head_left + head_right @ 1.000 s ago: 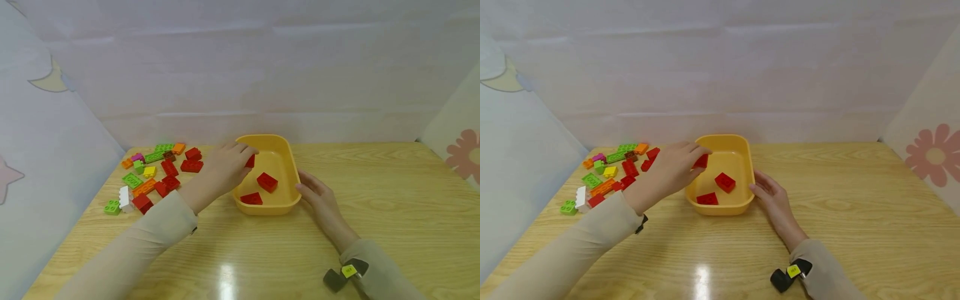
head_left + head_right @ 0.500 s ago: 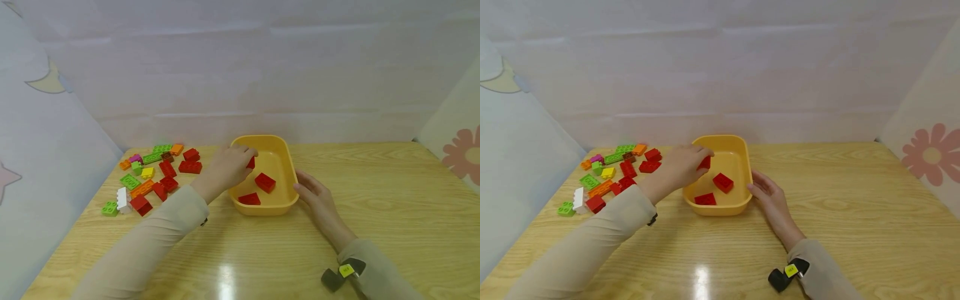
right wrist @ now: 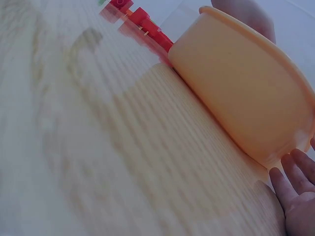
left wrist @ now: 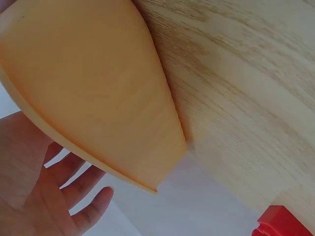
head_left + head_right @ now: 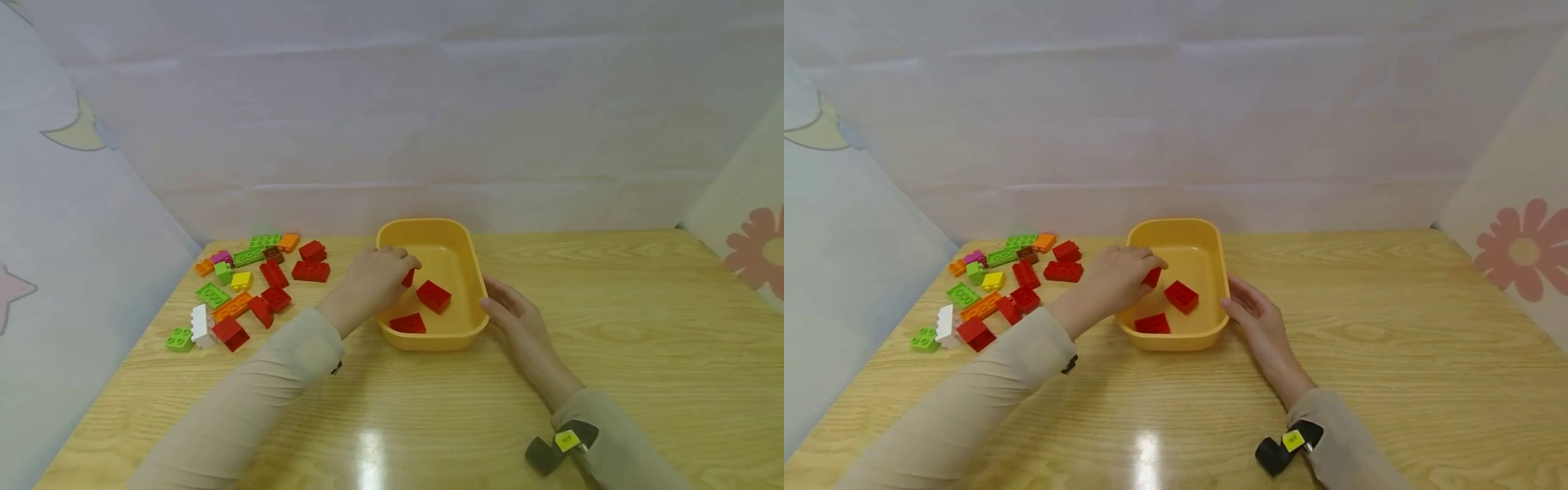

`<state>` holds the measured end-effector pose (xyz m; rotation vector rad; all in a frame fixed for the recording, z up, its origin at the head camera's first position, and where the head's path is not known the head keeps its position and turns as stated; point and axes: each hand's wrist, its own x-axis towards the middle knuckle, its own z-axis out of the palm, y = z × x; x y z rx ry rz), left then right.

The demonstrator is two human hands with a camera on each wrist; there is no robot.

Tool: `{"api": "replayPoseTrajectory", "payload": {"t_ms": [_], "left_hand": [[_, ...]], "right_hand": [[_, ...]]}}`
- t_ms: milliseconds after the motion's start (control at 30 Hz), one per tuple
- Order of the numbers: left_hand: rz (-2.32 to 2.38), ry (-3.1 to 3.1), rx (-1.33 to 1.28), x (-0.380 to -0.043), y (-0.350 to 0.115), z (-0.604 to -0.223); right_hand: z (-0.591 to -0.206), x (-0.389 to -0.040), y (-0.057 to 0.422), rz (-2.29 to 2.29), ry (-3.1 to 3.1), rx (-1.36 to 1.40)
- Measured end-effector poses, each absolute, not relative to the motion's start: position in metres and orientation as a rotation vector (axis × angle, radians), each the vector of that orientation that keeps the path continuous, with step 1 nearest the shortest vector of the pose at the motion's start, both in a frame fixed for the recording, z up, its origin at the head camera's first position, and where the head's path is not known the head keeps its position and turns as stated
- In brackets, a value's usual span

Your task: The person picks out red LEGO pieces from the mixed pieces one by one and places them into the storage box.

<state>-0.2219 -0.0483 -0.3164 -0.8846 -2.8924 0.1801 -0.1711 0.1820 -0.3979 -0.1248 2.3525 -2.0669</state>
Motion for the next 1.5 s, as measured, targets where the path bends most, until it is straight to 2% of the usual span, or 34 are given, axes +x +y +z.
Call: {"api": "replayPoseTrajectory", "payload": {"t_ms": [1067,1500], "left_hand": [[0.098,-2.788,-0.903,-0.217,-0.055,-0.329],[0.07,-2.735,-0.799,-0.208,-0.1,-0.322]], "right_hand": [[-0.398,-0.172,0.183,-2.119,2.297,-0.1],[-0.398,-0.172,0.182,-2.108,2.317,-0.078]]}}
